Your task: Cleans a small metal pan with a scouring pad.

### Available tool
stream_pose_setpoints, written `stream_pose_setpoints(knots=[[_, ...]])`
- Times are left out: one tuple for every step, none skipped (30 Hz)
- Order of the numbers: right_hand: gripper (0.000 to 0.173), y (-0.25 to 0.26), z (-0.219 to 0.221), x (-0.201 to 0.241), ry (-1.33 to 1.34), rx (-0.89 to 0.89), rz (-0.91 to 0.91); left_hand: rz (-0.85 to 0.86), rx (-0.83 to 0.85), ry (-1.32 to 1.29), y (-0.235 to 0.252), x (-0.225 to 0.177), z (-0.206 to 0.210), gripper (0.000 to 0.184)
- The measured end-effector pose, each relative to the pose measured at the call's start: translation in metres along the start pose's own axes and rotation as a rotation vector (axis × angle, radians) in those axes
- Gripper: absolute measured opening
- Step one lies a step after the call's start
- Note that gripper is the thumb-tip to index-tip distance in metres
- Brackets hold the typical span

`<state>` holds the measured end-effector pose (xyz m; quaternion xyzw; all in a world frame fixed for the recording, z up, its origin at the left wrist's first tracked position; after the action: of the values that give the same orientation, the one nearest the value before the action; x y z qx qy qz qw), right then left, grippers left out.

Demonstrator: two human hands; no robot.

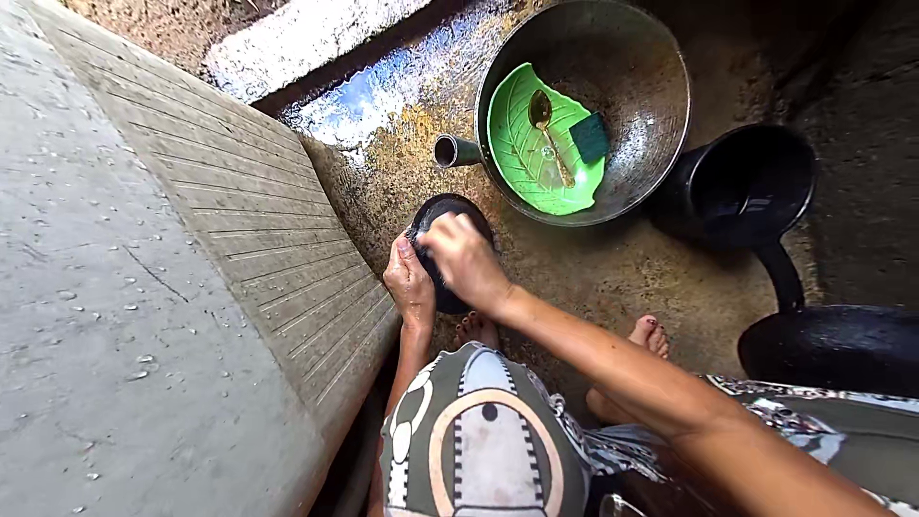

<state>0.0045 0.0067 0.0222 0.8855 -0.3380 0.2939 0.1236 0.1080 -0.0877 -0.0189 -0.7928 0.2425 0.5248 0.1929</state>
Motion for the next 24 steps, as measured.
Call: stream_pose_setpoints(knots=[[0.015, -0.001, -0.001, 0.004, 0.01, -0.017, -0.055, 0.025, 0.007, 0.007, -0.002, -0.004, 0.0, 0.047], [0.017, 0.005, -0.002, -0.005, 0.04, -0.016, -0.068, 0.051, 0.03, 0.008, -0.004, -0.01, 0.0, 0.048], [0.02, 0.017, -0.002, -0.024, 0.078, -0.023, -0.036, 0.082, 0.06, 0.003, -0.003, -0.015, 0.002, 0.049], [0.02, 0.028, -0.003, -0.043, 0.119, -0.022, 0.016, 0.104, 0.078, 0.005, -0.002, -0.02, 0.004, 0.05], [0.019, 0.031, -0.007, -0.054, 0.145, -0.026, 0.065, 0.112, 0.093, 0.013, -0.002, -0.023, 0.006, 0.05], [0.018, 0.026, -0.013, -0.05, 0.134, -0.037, 0.075, 0.115, 0.104, 0.023, 0.0, -0.024, 0.007, 0.051], [0.016, 0.014, -0.021, -0.033, 0.098, -0.046, 0.044, 0.121, 0.114, 0.034, 0.001, -0.025, 0.008, 0.053], [0.016, 0.005, -0.025, -0.016, 0.076, -0.067, 0.0, 0.13, 0.12, 0.053, 0.002, -0.026, 0.009, 0.056], [0.016, 0.001, -0.025, -0.005, 0.063, -0.092, -0.044, 0.156, 0.115, 0.073, 0.002, -0.029, 0.01, 0.058], [0.017, 0.002, -0.023, -0.004, 0.045, -0.095, -0.076, 0.182, 0.115, 0.096, 0.002, -0.031, 0.011, 0.058], [0.02, 0.007, -0.02, -0.013, 0.037, -0.07, -0.079, 0.194, 0.124, 0.12, 0.0, -0.033, 0.011, 0.058], [0.022, 0.017, -0.016, -0.03, 0.035, -0.049, -0.047, 0.197, 0.137, 0.131, -0.002, -0.034, 0.011, 0.058], [0.024, 0.029, -0.013, -0.05, 0.041, -0.034, 0.002, 0.204, 0.145, 0.133, -0.002, -0.036, 0.013, 0.057], [0.024, 0.036, -0.011, -0.064, 0.055, -0.024, 0.063, 0.202, 0.148, 0.128, -0.002, -0.038, 0.014, 0.056], [0.023, 0.034, -0.011, -0.064, 0.06, -0.025, 0.097, 0.196, 0.148, 0.122, -0.002, -0.039, 0.014, 0.056], [0.021, 0.026, -0.016, -0.051, 0.05, -0.037, 0.089, 0.193, 0.141, 0.112, 0.001, -0.039, 0.013, 0.056], [0.018, 0.011, -0.023, -0.028, 0.038, -0.052, 0.046, 0.187, 0.137, 0.101, 0.002, -0.038, 0.013, 0.057], [0.015, -0.002, -0.025, -0.009, 0.042, -0.082, -0.005, 0.177, 0.138, 0.093, 0.001, -0.038, 0.012, 0.058], [0.011, -0.008, -0.024, 0.002, 0.055, -0.104, -0.05, 0.175, 0.141, 0.09, 0.0, -0.036, 0.011, 0.058], [0.011, -0.007, -0.021, 0.003, 0.07, -0.091, -0.074, 0.178, 0.147, 0.096, -0.002, -0.034, 0.011, 0.057], [0.011, 0.0, -0.017, -0.006, 0.098, -0.069, -0.068, 0.186, 0.146, 0.099, -0.003, -0.032, 0.009, 0.054], [0.013, 0.017, -0.012, -0.024, 0.123, -0.055, -0.031, 0.202, 0.138, 0.094, -0.002, -0.032, 0.01, 0.052], [0.014, 0.033, -0.009, -0.043, 0.142, -0.039, 0.033, 0.212, 0.14, 0.089, -0.003, -0.033, 0.01, 0.05], [0.014, 0.043, -0.008, -0.058, 0.154, -0.03, 0.102, 0.208, 0.147, 0.083, -0.005, -0.034, 0.011, 0.049]])
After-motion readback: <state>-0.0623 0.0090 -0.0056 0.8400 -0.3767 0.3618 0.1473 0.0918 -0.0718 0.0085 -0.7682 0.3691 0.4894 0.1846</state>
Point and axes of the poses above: each hand's wrist, its own y-axis towards the middle knuckle, its own z-axis out of the palm, x = y × z, the point moved 9 cm from there along y, towards the middle knuckle, and after that the axes turned 12 degrees about -y, right-handed, at the moved point
